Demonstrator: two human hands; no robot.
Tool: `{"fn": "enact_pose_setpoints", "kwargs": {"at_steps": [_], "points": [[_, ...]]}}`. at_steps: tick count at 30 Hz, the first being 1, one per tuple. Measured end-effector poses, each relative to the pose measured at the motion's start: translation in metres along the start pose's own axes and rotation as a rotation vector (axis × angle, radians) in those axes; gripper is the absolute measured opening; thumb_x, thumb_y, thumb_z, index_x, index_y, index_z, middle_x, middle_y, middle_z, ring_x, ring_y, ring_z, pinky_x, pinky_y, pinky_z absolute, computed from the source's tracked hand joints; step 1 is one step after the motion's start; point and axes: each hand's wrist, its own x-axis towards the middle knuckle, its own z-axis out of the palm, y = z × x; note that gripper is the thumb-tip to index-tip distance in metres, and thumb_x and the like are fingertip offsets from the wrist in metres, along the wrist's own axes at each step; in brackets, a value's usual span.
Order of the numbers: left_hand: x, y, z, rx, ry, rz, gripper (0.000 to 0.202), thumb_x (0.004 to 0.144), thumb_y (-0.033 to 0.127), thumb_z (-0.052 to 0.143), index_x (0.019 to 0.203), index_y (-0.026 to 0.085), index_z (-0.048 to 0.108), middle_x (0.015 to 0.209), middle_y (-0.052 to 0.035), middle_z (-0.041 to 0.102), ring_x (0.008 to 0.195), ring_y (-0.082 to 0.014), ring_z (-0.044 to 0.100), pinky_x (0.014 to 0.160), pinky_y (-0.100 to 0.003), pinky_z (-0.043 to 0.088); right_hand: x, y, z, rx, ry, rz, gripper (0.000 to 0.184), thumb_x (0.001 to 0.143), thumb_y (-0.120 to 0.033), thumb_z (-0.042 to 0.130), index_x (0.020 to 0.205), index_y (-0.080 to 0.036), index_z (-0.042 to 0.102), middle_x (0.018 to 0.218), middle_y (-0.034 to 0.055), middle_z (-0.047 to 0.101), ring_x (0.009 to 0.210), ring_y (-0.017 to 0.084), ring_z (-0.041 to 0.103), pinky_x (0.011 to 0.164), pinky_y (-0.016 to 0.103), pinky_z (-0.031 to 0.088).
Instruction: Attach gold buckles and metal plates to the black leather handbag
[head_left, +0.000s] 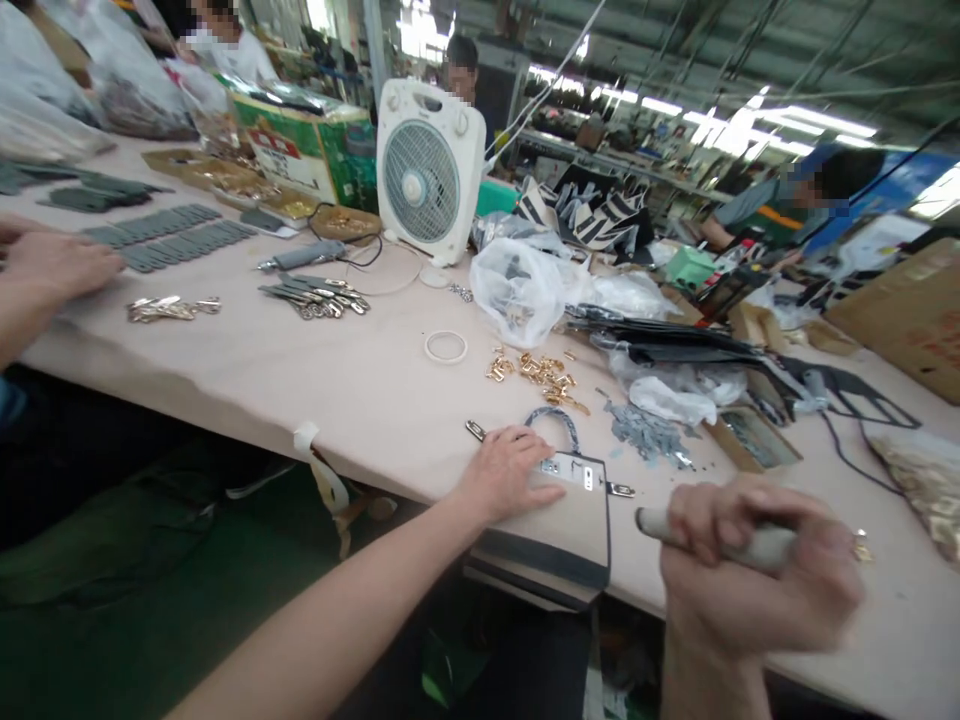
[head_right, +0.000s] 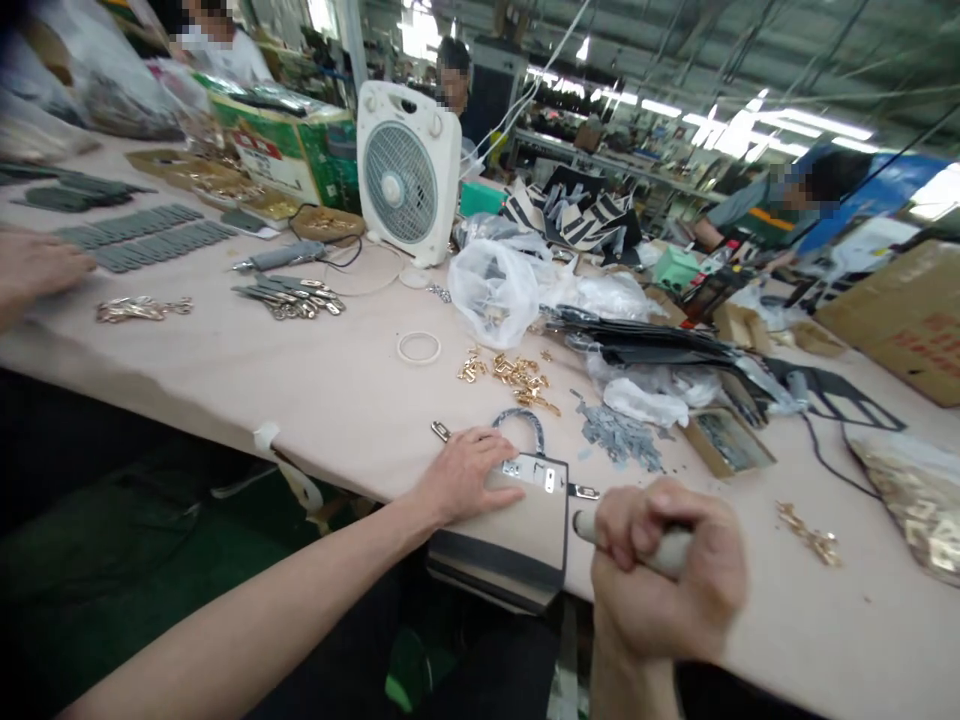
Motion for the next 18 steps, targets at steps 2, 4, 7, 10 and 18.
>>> {"fn": "enact_pose_setpoints", "kwargs": {"at_steps": [2,4,7,10,18], "points": [[0.001,0.0,0.0,-0.004,0.009,-0.008,0.052,0.086,0.057,0.077,0.128,0.028,0.069,0.131,-0.0011,0.073,0.134,-0.0251,0.054,0.114,-0.044,0.042,0.006,0.024,0.012,0.059,0.009,-0.024,0.031,0.097,-0.038,0.055,0.072,-0.022,0.062,0.055,-0.0063,0.04,0.038,0.008,0.033,0.038,0.022,0.03],[0.001,0.0,0.001,-0.006,0.01,-0.012,0.052,0.085,0.056,0.079,0.127,0.029,0.069,0.13,-0.0014,0.073,0.134,-0.0254,0.055,0.113,-0.044,0.043,0.006,0.05,0.018,0.103,-0.04,0.024,0.037,0.099,-0.038,0.054,0.066,-0.021,0.057,0.054,-0.0066,0.04,0.038,0.008,0.033,0.038,0.022,0.031],[0.002,-0.001,0.001,-0.007,0.008,-0.013,0.051,0.083,0.057,0.081,0.124,0.03,0.07,0.128,-0.0017,0.074,0.132,-0.0254,0.056,0.11,-0.044,0.045,0.002,0.085,0.022,0.114,-0.104,0.076,0.038,0.099,-0.038,0.056,0.065,-0.02,0.054,0.053,-0.0072,0.041,0.037,0.007,0.034,0.038,0.021,0.03],[0.003,-0.001,0.0,-0.023,0.009,-0.016,0.046,0.082,0.056,0.082,0.119,0.031,0.071,0.125,-0.0007,0.075,0.13,-0.0252,0.058,0.108,-0.042,0.046,-0.003,0.106,0.025,0.099,-0.168,0.111,0.038,0.1,-0.036,0.057,0.066,-0.02,0.053,0.053,-0.0072,0.041,0.038,0.008,0.035,0.037,0.02,0.027],[0.003,-0.002,-0.006,-0.072,0.002,-0.019,0.032,0.08,0.045,0.083,0.105,0.029,0.071,0.119,-0.0007,0.076,0.13,-0.026,0.058,0.107,-0.042,0.044,-0.015,0.121,0.033,0.072,-0.207,0.092,0.039,0.102,-0.031,0.055,0.065,-0.02,0.052,0.054,-0.0066,0.04,0.04,0.009,0.036,0.039,0.022,0.029]]}}
